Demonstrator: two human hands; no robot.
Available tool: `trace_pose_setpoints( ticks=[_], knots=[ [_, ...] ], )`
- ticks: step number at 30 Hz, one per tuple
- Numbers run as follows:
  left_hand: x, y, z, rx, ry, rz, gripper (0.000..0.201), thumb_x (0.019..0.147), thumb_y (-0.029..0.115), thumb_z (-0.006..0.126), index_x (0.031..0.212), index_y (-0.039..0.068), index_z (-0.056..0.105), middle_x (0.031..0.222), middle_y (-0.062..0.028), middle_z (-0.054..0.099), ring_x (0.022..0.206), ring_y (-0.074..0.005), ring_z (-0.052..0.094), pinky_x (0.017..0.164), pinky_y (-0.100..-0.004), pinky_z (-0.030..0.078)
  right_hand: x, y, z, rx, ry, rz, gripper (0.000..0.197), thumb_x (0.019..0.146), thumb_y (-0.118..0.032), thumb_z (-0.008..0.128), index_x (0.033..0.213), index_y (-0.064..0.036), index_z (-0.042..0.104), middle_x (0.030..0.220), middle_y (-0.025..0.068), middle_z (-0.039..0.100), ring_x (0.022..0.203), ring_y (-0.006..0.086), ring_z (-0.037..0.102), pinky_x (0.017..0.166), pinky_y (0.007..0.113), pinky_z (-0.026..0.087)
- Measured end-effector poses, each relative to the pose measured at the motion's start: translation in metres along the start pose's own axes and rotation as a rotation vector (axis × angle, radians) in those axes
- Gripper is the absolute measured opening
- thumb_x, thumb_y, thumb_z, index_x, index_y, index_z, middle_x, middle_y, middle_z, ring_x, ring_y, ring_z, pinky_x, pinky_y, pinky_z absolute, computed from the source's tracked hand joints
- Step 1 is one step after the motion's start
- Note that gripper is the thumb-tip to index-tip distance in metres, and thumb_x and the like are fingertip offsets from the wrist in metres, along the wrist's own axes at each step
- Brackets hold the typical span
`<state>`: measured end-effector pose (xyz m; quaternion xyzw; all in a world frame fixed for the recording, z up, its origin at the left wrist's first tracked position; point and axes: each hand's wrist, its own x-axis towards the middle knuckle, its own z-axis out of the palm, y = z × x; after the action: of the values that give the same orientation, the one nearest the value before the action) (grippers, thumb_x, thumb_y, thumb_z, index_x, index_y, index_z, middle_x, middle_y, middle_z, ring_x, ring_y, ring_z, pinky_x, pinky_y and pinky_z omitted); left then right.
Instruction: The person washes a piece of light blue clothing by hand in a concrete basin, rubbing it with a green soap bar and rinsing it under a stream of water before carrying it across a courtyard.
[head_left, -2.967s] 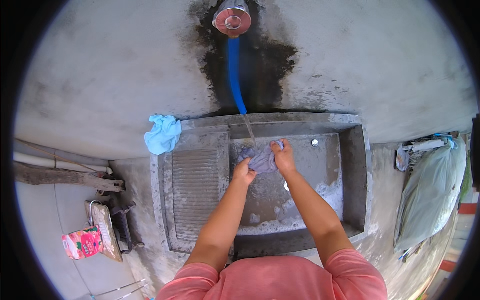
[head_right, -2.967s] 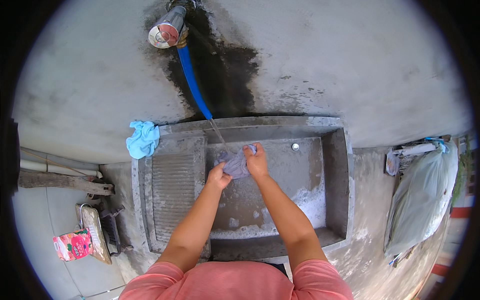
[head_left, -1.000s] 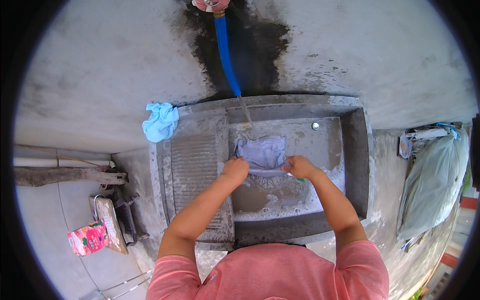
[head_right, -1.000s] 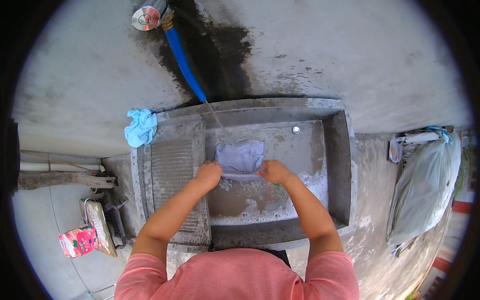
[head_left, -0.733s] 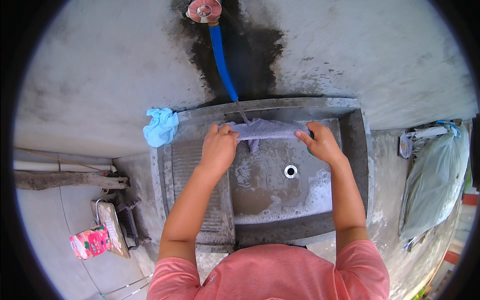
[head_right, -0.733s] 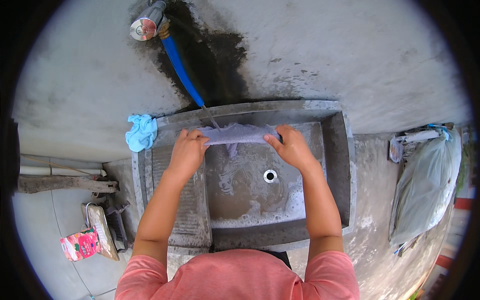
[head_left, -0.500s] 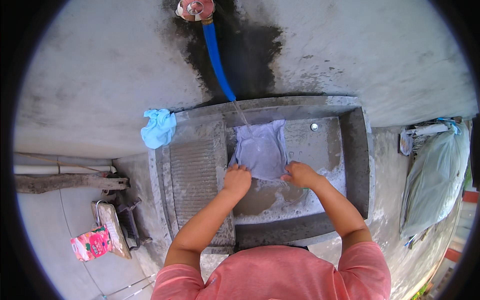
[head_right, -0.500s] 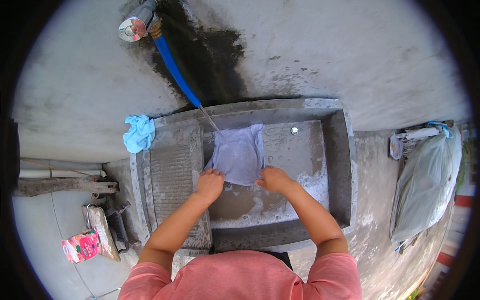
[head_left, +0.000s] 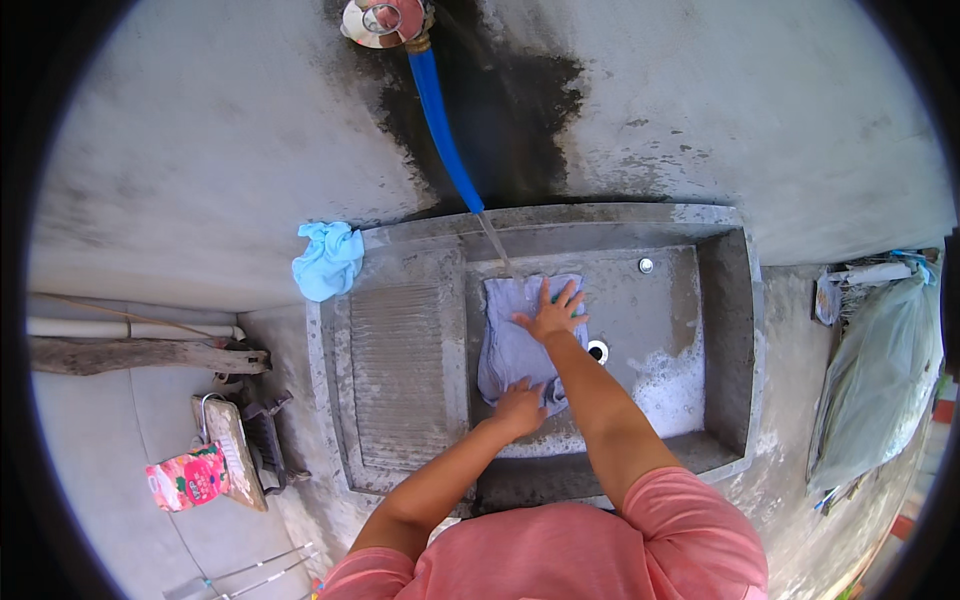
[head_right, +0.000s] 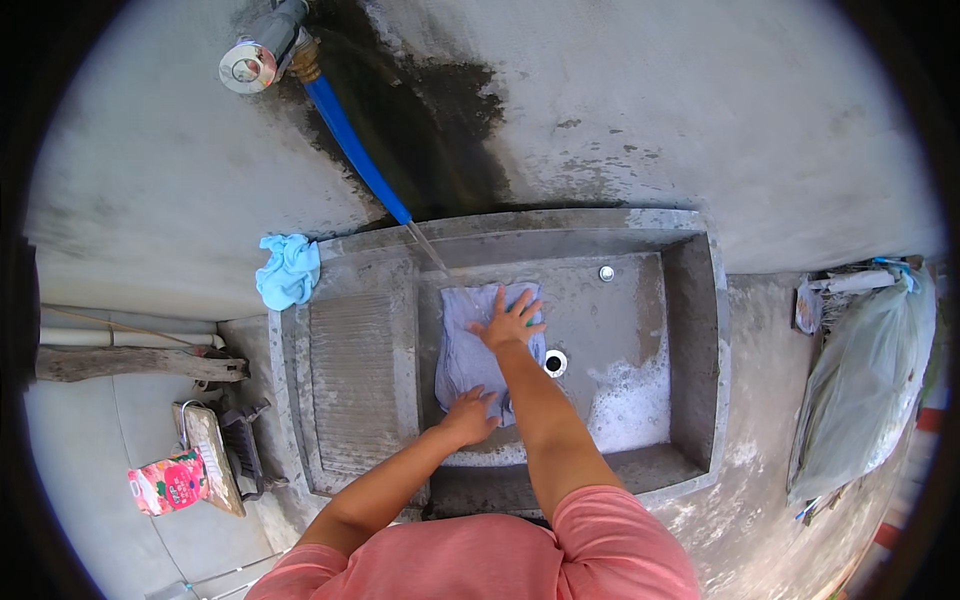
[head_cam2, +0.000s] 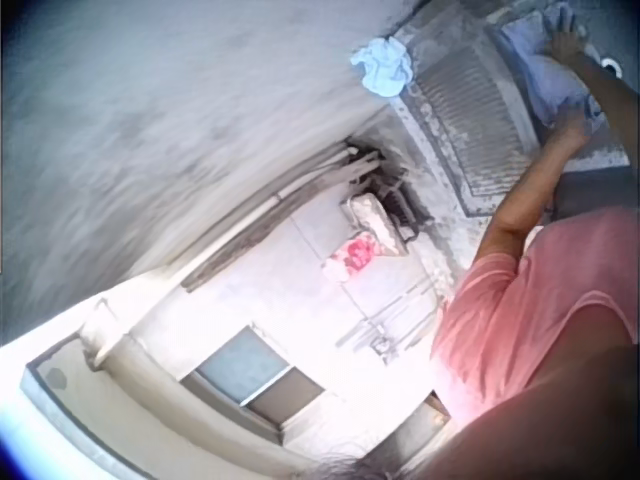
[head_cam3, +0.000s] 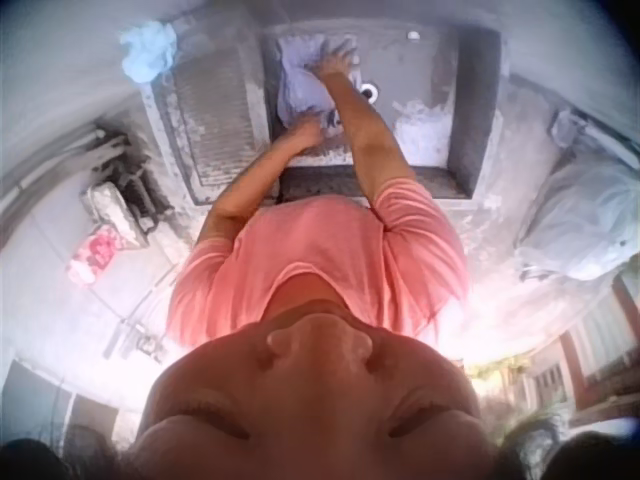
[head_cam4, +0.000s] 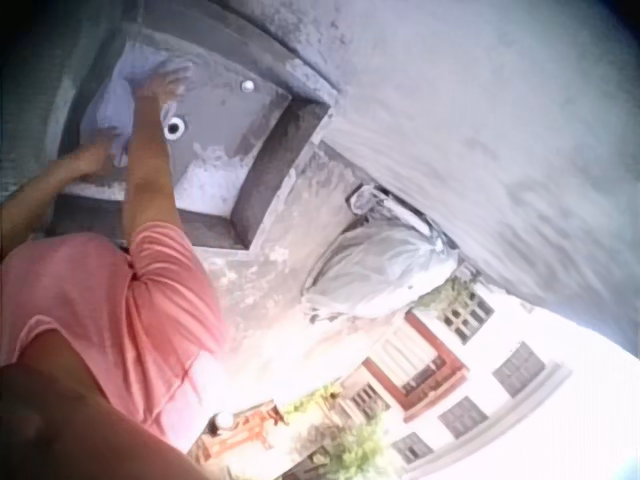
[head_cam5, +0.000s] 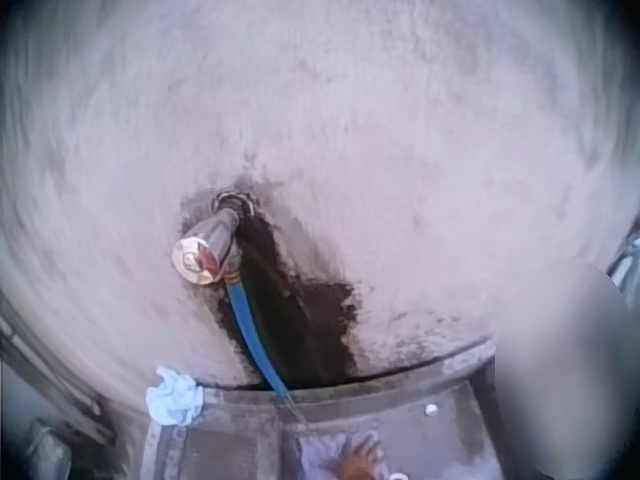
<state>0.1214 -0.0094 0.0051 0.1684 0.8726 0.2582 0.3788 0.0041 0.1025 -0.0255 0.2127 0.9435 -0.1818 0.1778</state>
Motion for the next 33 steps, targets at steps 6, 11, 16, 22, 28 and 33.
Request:
trace_pose_setpoints(
  ticks=[6, 11, 16, 22, 28, 33],
  knots=[
    [0.02, 0.003, 0.0, -1.561, 0.142, -0.816, 0.079, 0.078, 0.047, 0.055, 0.138, 0.013, 0.016, 0.137, -0.0178, 0.022, 0.125, -0.0373, 0.024, 0.095, -0.0577, 0.027, 0.011, 0.034, 0.027, 0.151, -0.177, -0.42, 0.066, 0.061, -0.026, 0.07, 0.119, -0.0051, 0.044, 0.127, 0.0184, 0.036, 0.121, 0.0369, 0.031, 0.097, 0.053, 0.027],
    [0.044, 0.031, -0.059, -2.127, 0.114, -1.034, 0.085, 0.074, 0.062, 0.051, 0.134, 0.009, 0.023, 0.13, -0.0187, 0.034, 0.123, -0.0352, 0.029, 0.1, -0.0522, 0.025, -0.029, 0.023, -0.032, 0.625, 0.074, -0.457, 0.064, 0.063, -0.008, 0.063, 0.122, 0.0016, 0.04, 0.123, 0.0216, 0.039, 0.113, 0.0403, 0.04, 0.095, 0.037, 0.036],
    [0.091, -0.023, -0.045, -2.261, -0.181, -0.208, 0.075, 0.076, 0.064, 0.047, 0.12, 0.003, 0.04, 0.111, -0.0192, 0.051, 0.101, -0.0347, 0.05, 0.086, -0.0448, 0.043, -0.108, -0.002, -0.079, 0.749, 0.133, -0.607, 0.061, 0.07, -0.008, 0.065, 0.126, -0.0045, 0.04, 0.12, 0.0252, 0.039, 0.106, 0.0424, 0.045, 0.092, 0.039, 0.037],
    [0.104, -0.041, -0.047, -2.159, -0.203, -0.101, 0.044, 0.082, 0.047, 0.05, 0.096, 0.006, 0.057, 0.087, -0.0117, 0.059, 0.078, -0.0231, 0.058, 0.066, -0.0343, 0.05, -0.121, -0.012, -0.053, 0.483, 0.057, -0.599, 0.033, 0.073, -0.027, 0.065, 0.099, -0.0103, 0.054, 0.106, 0.0168, 0.051, 0.082, 0.0362, 0.057, 0.067, 0.04, 0.048],
    [0.084, 0.003, -0.062, -1.943, 0.297, -0.239, 0.025, 0.083, 0.023, 0.052, 0.097, 0.002, 0.056, 0.088, -0.0114, 0.061, 0.075, -0.0237, 0.06, 0.072, -0.0378, 0.05, -0.021, 0.029, -0.034, 0.438, 0.213, -0.178, 0.03, 0.081, -0.033, 0.056, 0.096, -0.0074, 0.05, 0.074, 0.0176, 0.059, 0.07, 0.04, 0.058, 0.062, 0.045, 0.048],
    [0.075, -0.009, -0.073, -2.045, 0.518, -0.24, 0.033, 0.085, 0.025, 0.049, 0.105, -0.001, 0.052, 0.104, -0.0094, 0.058, 0.097, -0.0218, 0.056, 0.089, -0.0386, 0.044, 0.011, 0.053, -0.021, 0.595, 0.181, -0.3, 0.038, 0.083, -0.033, 0.053, 0.11, -0.0068, 0.046, 0.099, 0.0229, 0.054, 0.091, 0.0404, 0.052, 0.076, 0.046, 0.044]
  ],
)
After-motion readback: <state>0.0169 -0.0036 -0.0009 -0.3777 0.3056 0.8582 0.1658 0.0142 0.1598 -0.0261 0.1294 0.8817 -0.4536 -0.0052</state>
